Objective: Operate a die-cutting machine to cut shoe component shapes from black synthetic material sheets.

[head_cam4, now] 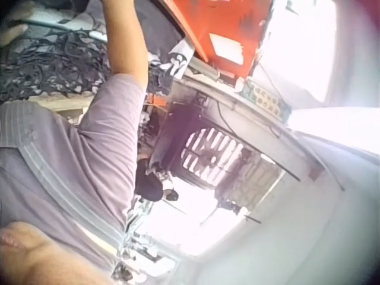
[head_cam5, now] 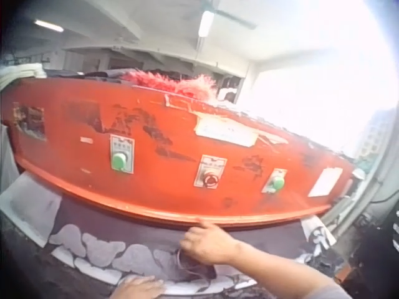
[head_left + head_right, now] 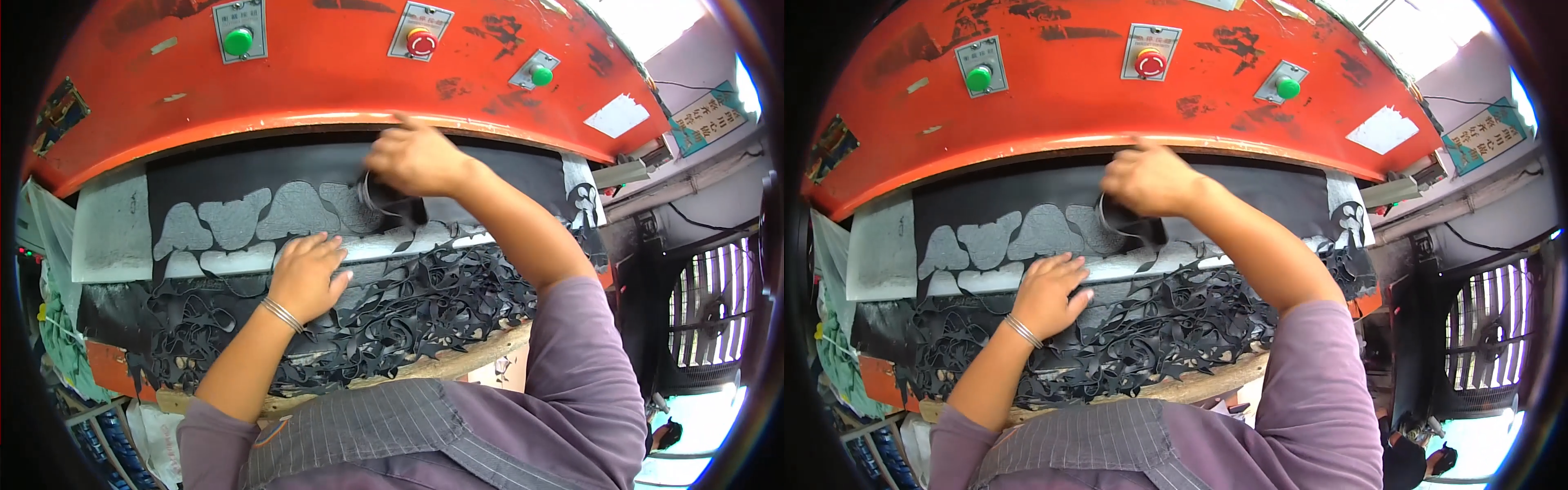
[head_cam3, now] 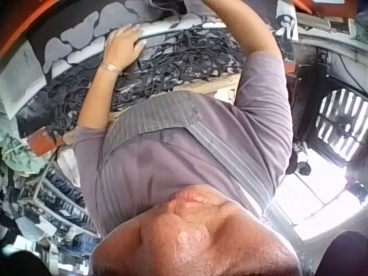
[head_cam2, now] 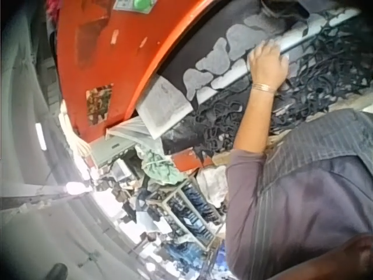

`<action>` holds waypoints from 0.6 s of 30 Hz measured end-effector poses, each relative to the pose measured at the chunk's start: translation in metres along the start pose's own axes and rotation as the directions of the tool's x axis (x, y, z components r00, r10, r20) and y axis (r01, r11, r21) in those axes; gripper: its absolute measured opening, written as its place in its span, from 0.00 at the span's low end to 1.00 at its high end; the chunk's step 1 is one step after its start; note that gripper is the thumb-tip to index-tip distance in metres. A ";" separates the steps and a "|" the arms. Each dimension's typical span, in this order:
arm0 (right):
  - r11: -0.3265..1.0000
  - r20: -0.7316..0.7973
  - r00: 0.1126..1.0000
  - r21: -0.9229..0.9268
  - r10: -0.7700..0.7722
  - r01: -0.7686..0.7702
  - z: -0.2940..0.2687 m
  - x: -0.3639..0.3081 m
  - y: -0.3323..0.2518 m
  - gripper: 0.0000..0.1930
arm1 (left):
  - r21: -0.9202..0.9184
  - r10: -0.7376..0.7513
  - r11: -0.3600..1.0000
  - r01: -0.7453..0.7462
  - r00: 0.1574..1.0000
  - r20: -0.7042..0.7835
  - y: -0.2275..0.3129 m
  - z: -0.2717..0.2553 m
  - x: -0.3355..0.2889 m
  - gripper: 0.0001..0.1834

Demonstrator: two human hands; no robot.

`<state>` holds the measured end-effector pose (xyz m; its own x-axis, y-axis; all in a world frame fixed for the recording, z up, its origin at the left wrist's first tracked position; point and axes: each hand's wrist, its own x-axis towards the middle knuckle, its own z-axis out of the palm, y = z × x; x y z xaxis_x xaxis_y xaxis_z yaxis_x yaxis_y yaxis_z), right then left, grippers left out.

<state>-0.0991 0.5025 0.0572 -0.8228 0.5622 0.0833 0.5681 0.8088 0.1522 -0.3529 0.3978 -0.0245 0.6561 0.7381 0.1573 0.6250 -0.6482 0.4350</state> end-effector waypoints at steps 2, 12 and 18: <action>0.892 0.120 0.888 0.028 0.445 -0.451 0.000 -0.032 0.004 0.14 | -0.153 -0.004 0.988 -0.005 0.998 -0.056 0.000 0.003 0.016 0.26; 0.351 0.112 0.452 0.477 0.885 -0.806 0.064 -0.112 -0.022 0.28 | -0.217 -0.073 0.975 0.048 0.992 -0.107 0.018 0.060 0.066 0.42; 0.473 -0.070 0.523 0.539 0.850 -0.697 0.087 -0.151 -0.048 0.35 | -0.232 -0.088 0.971 0.055 0.987 -0.136 0.019 0.064 0.067 0.43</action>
<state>-0.0004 0.3941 -0.0481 0.0515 0.9689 0.2420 0.8521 0.0838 -0.5166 -0.2699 0.4229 -0.0619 0.5344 0.8112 0.2376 0.5447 -0.5454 0.6371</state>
